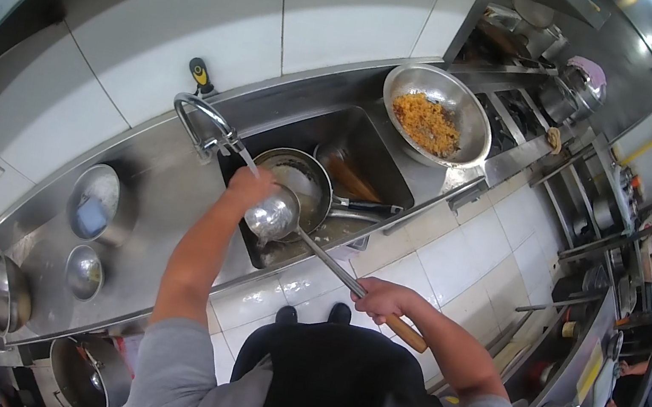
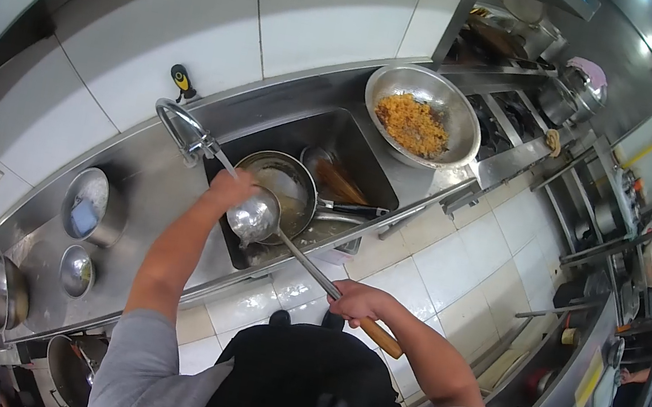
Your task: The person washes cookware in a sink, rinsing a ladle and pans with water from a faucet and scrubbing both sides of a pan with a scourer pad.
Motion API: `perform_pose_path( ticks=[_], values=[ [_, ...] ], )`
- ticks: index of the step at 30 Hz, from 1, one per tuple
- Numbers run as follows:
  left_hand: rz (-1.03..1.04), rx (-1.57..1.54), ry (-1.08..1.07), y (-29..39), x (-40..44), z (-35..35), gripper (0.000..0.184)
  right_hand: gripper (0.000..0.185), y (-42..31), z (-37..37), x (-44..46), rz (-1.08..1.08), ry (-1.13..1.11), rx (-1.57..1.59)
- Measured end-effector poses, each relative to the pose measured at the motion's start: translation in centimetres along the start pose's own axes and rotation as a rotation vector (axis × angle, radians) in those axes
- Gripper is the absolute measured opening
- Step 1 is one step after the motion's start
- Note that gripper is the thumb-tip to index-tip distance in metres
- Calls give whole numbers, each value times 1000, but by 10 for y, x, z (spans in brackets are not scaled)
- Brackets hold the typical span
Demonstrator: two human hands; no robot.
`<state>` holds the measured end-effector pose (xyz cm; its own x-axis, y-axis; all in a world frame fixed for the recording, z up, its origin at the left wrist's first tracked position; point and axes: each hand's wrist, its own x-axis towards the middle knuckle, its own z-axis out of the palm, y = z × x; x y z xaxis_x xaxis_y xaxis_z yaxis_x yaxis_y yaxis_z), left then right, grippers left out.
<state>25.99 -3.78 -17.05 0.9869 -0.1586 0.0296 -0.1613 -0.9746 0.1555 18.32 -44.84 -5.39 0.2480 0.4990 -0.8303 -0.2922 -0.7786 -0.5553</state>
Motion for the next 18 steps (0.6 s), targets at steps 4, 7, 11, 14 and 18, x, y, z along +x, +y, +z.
perform_pose_path(
  ticks=[4,7,11,14,18],
  values=[
    [220,221,-258,50,17,-26,27,16,-1,10,16,15,-73,60],
    [276,299,-273,47,17,-23,22,16,-9,13,16,2,-22,-54],
    [340,295,-244,50,20,-30,20,12,-17,14,10,-67,41,-104],
    [491,400,-165,80,14,-21,19,11,-2,10,25,-63,2,29],
    [-54,-160,612,92,-10,31,15,14,6,6,38,-81,-54,359]
  ],
)
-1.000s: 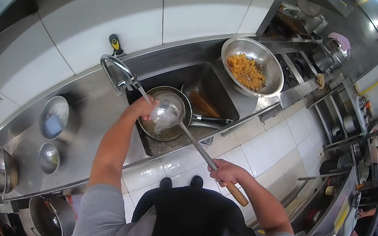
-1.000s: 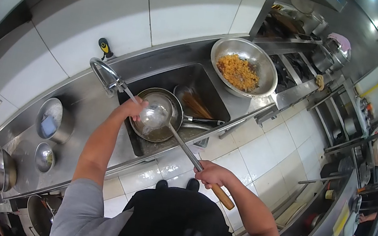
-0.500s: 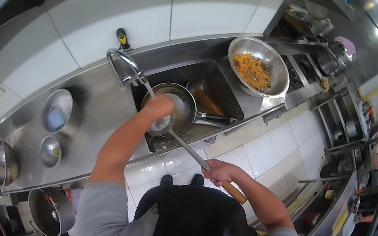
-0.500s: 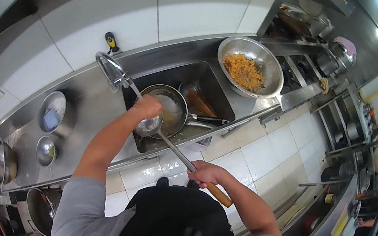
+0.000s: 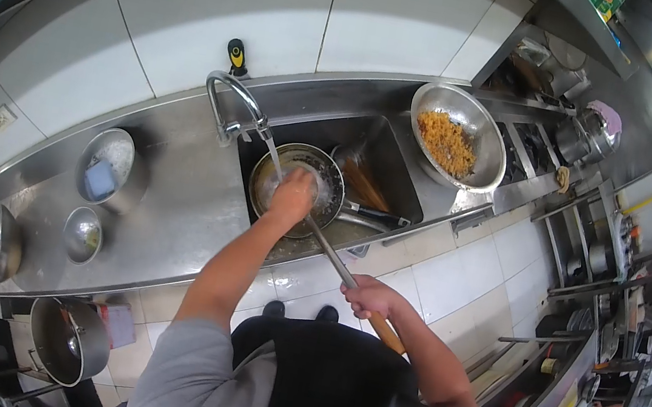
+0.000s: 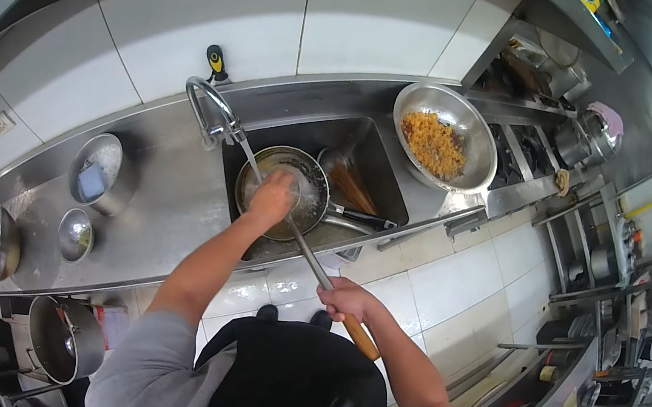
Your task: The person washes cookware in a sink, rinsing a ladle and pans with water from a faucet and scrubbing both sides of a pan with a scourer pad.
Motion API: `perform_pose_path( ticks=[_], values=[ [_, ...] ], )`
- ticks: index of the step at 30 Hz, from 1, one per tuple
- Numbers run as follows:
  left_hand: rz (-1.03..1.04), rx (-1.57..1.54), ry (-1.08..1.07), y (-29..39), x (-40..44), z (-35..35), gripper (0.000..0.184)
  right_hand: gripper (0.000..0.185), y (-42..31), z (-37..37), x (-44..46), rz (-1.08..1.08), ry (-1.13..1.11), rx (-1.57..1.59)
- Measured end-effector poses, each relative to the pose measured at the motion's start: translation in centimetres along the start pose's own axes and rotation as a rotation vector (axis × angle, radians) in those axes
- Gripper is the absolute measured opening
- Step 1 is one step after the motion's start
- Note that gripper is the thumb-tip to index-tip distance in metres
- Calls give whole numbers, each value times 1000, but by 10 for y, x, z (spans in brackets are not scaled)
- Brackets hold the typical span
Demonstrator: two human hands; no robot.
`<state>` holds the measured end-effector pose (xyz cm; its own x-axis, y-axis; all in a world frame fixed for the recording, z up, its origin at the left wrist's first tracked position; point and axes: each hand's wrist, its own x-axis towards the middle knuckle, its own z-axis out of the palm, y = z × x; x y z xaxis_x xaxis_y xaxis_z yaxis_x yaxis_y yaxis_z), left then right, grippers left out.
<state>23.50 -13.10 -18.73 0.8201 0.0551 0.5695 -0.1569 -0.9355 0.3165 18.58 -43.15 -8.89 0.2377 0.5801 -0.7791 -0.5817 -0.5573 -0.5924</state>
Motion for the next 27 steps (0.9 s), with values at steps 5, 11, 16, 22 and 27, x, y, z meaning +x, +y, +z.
perform_pose_path(
  ticks=[5,11,16,22,27],
  values=[
    [-799,-300,-238,-8,-45,31,26,16,-12,9,35,28,-58,48],
    [-1643,-1211,269,-14,-47,37,27,17,-24,31,71,-48,-59,231],
    [-1657,-1891,152,-80,-35,79,25,13,-41,56,78,-53,-52,339],
    [-1556,-1738,-33,34,-25,-9,26,16,-69,72,82,-59,-36,498],
    [-1509,-1690,-232,52,-32,-60,25,17,-68,71,92,-127,-134,561]
  ],
)
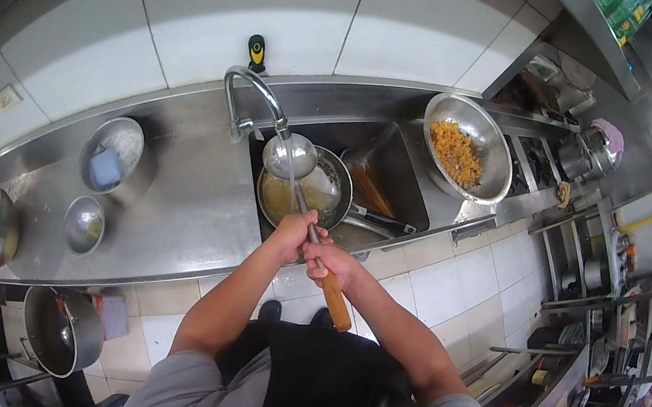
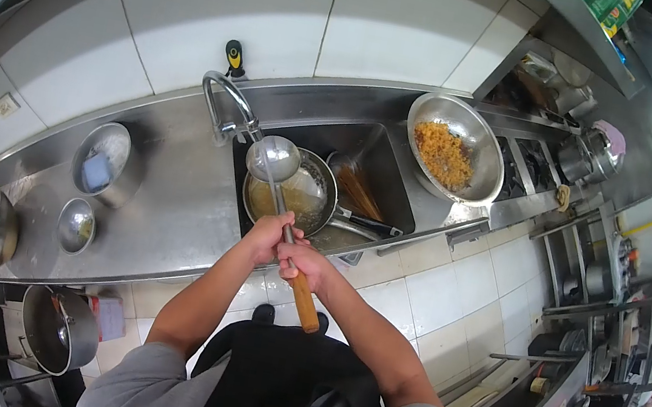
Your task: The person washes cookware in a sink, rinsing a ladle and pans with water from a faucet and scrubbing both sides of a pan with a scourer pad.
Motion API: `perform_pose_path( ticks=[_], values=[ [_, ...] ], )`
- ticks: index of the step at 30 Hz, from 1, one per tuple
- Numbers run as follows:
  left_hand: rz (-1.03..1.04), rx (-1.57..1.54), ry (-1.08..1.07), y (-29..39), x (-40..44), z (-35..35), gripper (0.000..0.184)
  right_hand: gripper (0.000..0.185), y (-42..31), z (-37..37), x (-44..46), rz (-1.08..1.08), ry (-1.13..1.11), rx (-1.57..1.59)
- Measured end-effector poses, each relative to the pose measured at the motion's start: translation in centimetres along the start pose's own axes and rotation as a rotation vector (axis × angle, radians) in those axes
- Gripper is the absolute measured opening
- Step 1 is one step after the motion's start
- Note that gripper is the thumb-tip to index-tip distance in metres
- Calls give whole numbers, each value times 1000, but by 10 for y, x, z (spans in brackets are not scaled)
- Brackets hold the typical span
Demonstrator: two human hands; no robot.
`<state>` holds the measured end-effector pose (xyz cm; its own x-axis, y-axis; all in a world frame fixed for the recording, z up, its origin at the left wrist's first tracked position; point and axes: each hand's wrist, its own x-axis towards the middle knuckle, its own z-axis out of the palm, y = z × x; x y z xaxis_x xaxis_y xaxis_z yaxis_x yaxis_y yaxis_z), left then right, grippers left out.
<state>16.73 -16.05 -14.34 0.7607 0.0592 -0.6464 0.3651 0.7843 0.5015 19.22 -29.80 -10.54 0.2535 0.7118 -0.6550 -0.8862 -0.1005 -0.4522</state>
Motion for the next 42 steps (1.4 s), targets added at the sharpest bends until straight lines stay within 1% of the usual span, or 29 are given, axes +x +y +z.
perform_pose_path(
  ticks=[2,3,5,7,8,10,12,14,15,16,17,18,19,20,21,23,25,26,28,29,31,33,35,36,37,38,39,41,42],
  values=[
    [-14,43,2,5,4,-1,25,17,0,11,-4,-59,53,26],
    [8,-22,-31,8,25,-9,25,17,0,14,-8,-56,55,28],
    [34,-85,-65,23,82,-32,24,18,-4,19,-12,45,105,-67],
    [99,-305,98,41,140,-53,24,18,-1,20,-14,58,69,-79],
    [98,-301,92,41,140,-51,24,18,1,19,-15,73,37,-89],
    [112,-337,36,38,129,-42,26,19,-1,17,-15,63,68,-92],
    [137,-104,-143,10,72,-17,28,21,-7,15,-3,34,87,-83],
    [99,-73,-114,-1,0,13,28,21,-7,4,10,-86,191,-92],
    [61,-44,-79,-3,-16,18,29,21,-8,5,8,-87,192,-89],
    [56,-44,-78,-2,-9,10,29,19,-7,5,3,-76,130,-60],
    [51,-36,-143,5,7,-2,28,17,-6,5,0,-63,68,-33],
    [49,-28,-209,11,27,-11,27,17,-9,9,-3,-61,69,-35],
    [47,-30,-207,14,53,-16,27,18,-9,13,-4,-3,69,-71],
    [71,-179,-80,17,82,-21,29,19,-8,17,-5,54,67,-104],
    [97,-325,45,25,84,-18,31,19,-7,18,-5,52,65,-99],
    [113,-323,-11,7,69,-18,26,20,-12,18,-8,62,77,-84],
    [75,105,-329,-8,35,-13,18,20,-16,16,-17,-2,78,-99],
    [71,106,-330,-7,23,-8,18,20,-14,13,-21,-56,85,-103],
    [9,-9,-349,-10,7,-7,16,21,-7,-2,-15,-34,114,-61],
    [3,-10,-345,-10,14,-11,16,21,-2,-9,-12,-13,139,-26],
    [29,11,-445,-2,50,-18,16,22,-5,-24,-10,-14,101,-17],
    [66,-26,-383,4,69,-17,19,23,-7,-30,-17,-14,62,-5],
    [48,-166,-183,13,96,-18,19,21,-7,-26,-34,-22,144,-135],
    [60,-172,-137,16,122,-30,20,21,-4,-30,-40,-19,145,-137],
    [64,-176,-139,19,135,-37,20,18,-2,-36,-47,-9,156,-246],
    [127,-228,-24,24,144,-42,21,17,0,-40,-54,-1,166,-354],
    [188,-279,92,27,147,-46,22,17,1,-45,-61,-4,168,-355],
    [210,-283,112,40,141,-55,24,13,-2,-50,-74,-8,193,-554],
    [230,-285,136,44,142,-60,27,13,-6,-48,-82,-15,198,-551]
  ],
)
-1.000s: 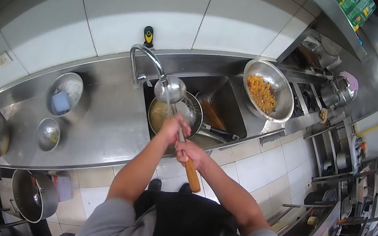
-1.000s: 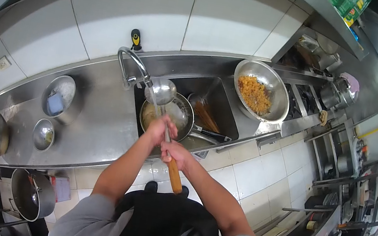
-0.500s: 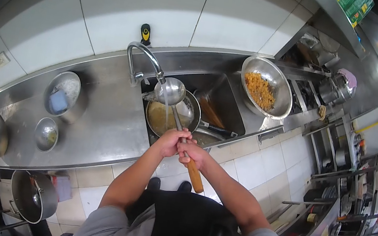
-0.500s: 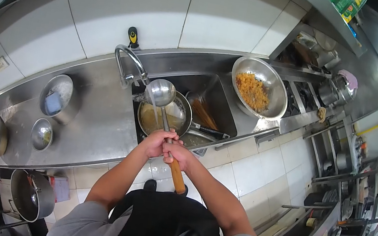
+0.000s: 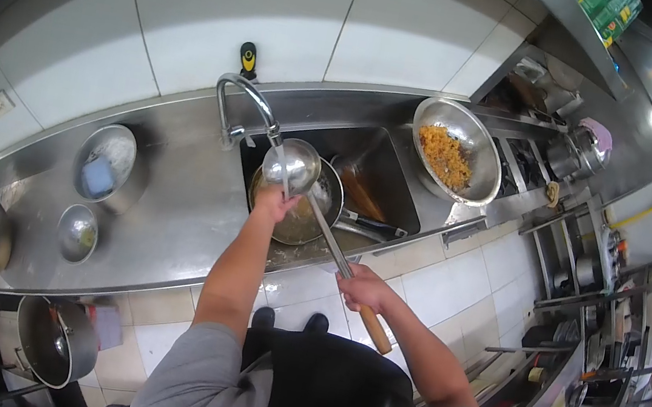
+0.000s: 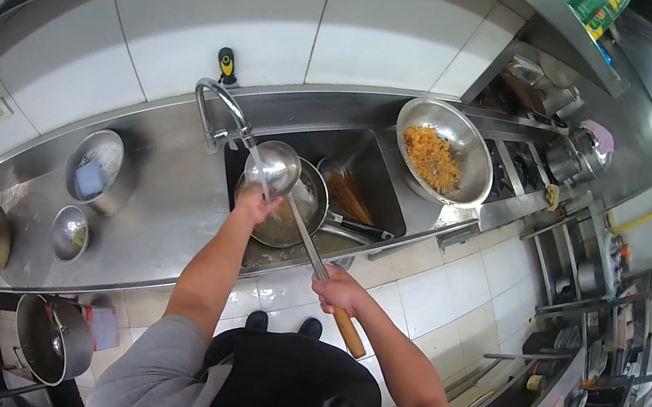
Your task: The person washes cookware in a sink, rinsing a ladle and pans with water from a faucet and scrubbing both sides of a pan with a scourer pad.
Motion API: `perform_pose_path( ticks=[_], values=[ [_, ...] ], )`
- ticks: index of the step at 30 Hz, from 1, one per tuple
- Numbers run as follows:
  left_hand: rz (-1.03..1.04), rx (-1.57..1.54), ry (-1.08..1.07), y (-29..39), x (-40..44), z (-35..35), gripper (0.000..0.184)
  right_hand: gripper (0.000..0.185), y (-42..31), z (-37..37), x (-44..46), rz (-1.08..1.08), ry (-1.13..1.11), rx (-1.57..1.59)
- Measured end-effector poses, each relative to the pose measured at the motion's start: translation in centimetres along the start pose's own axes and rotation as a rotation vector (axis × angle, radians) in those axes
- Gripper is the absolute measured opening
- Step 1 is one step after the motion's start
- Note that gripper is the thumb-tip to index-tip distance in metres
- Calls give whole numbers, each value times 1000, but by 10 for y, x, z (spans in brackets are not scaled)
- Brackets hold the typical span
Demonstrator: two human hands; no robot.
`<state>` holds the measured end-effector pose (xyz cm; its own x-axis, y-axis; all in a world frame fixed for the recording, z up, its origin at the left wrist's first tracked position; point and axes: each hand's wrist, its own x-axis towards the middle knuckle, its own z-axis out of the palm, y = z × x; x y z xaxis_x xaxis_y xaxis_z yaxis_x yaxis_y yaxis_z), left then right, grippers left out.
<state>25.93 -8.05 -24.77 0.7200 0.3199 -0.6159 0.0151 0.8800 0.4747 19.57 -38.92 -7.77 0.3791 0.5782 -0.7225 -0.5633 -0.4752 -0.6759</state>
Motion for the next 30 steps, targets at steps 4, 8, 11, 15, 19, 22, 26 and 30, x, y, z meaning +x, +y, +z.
perform_pose_path(
  ticks=[4,8,11,15,19,22,26,30],
  values=[
    [-19,-208,45,-20,10,2,31,11,-6,3,-12,-55,91,-301],
    [-66,-103,35,-28,-4,18,26,12,-8,2,2,-43,35,-132],
    [19,-285,-89,-24,2,12,17,15,-15,11,10,9,-6,-17],
    [-81,-285,-177,-18,-15,19,9,17,-7,6,19,4,-96,92],
    [-152,-282,-39,-26,-11,4,10,17,2,8,13,49,-130,80],
    [-177,-322,-32,-28,-7,1,17,17,4,5,13,67,-141,66],
    [-154,-312,135,-26,-21,24,22,15,11,-1,12,66,-154,76],
    [-158,-316,36,-42,3,2,21,14,5,0,8,67,-138,76]
  ],
)
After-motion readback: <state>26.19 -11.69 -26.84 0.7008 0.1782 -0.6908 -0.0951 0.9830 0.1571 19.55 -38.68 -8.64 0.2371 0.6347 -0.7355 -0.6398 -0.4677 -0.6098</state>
